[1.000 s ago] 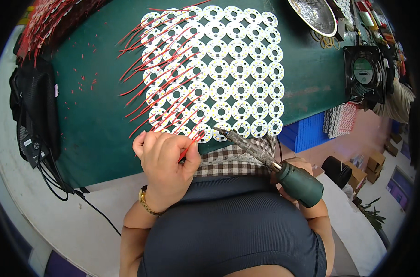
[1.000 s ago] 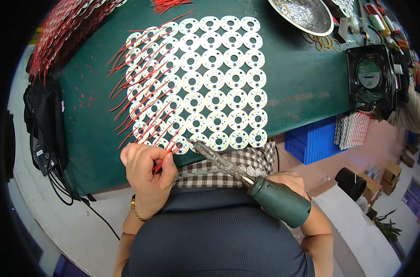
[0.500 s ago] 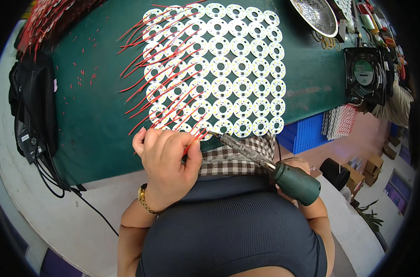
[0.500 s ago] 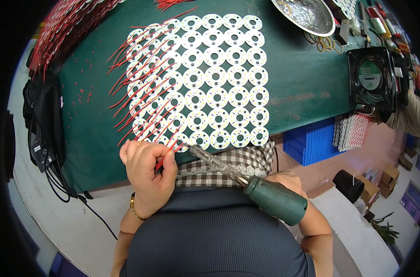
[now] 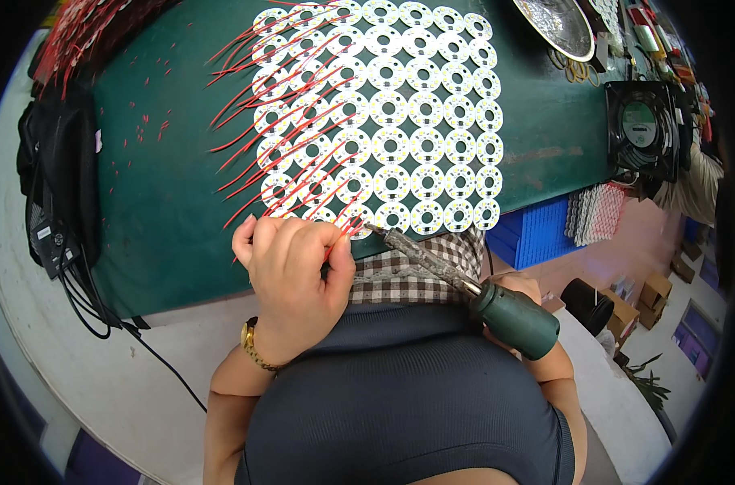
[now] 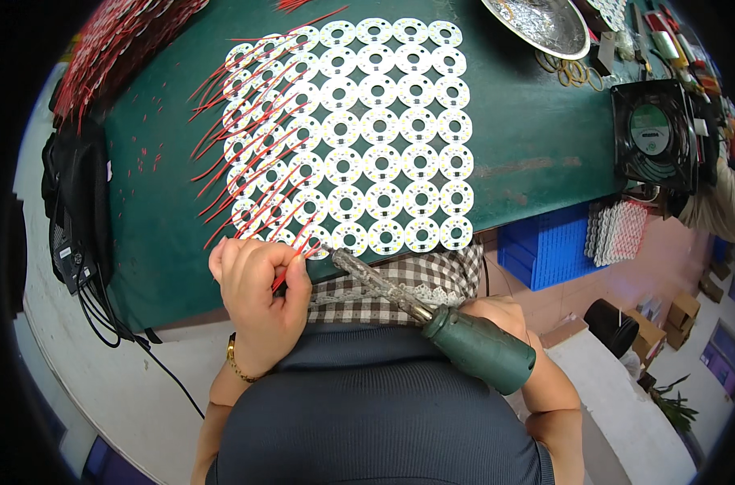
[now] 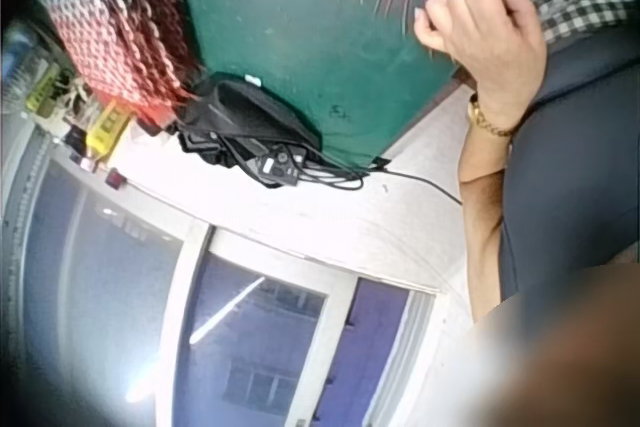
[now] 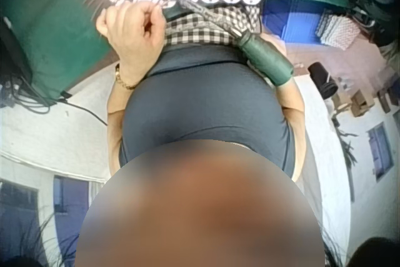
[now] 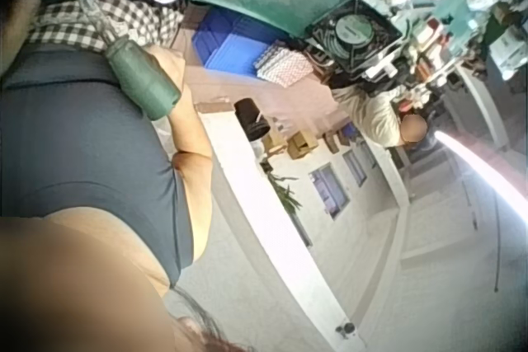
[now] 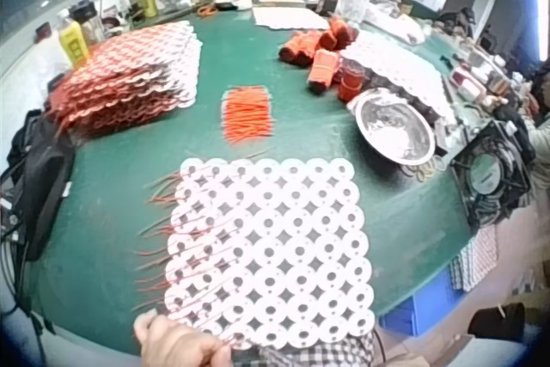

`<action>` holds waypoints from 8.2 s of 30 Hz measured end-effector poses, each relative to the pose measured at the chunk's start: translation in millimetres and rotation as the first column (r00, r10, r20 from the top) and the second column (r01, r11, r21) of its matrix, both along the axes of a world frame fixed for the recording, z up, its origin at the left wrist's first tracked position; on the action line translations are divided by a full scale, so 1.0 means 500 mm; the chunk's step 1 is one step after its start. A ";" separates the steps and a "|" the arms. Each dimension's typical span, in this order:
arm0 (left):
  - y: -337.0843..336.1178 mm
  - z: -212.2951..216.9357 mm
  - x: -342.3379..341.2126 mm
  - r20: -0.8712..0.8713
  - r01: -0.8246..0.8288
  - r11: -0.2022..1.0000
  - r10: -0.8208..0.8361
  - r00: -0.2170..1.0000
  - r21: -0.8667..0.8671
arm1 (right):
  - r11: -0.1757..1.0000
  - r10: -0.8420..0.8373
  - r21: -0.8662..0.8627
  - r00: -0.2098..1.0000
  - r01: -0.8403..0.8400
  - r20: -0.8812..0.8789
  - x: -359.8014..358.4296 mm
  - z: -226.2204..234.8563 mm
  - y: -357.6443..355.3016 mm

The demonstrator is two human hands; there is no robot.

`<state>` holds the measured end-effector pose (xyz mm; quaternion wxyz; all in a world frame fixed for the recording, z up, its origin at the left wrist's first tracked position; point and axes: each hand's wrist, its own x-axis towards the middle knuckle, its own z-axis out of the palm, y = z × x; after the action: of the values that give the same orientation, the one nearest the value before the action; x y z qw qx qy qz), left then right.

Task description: The person solders red wires onto a circular LED PCB matrix with a soldering iron at a factory workbench.

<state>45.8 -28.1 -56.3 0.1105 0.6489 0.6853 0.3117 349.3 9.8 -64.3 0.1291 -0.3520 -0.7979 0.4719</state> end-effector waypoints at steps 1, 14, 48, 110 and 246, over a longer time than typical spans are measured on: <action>0.000 0.000 0.000 0.002 -0.002 1.000 0.002 1.000 0.001 | 1.000 0.000 0.009 0.999 -0.001 0.040 0.001 0.000 -0.002; -0.001 -0.004 0.001 -0.019 0.000 1.000 0.001 1.000 0.021 | 0.998 0.011 0.055 0.992 -0.018 0.125 0.011 -0.014 -0.004; 0.025 0.001 0.022 -0.053 0.079 0.996 -0.080 0.995 -0.036 | 0.994 0.043 0.088 0.983 -0.059 0.178 0.030 0.011 -0.014; 0.046 0.039 0.044 0.007 0.193 0.965 -0.195 0.981 -0.180 | 0.989 -0.140 -0.024 0.969 0.148 0.203 0.046 0.003 -0.036; 0.086 0.034 0.007 0.035 0.098 0.995 -0.097 0.995 -0.008 | 0.977 -0.189 0.120 0.978 0.177 0.093 -0.026 0.052 -0.007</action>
<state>49.4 15.1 -39.4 0.1405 0.6756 0.6522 0.3138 336.3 6.4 -38.2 0.1499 -0.4402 -0.7927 0.3942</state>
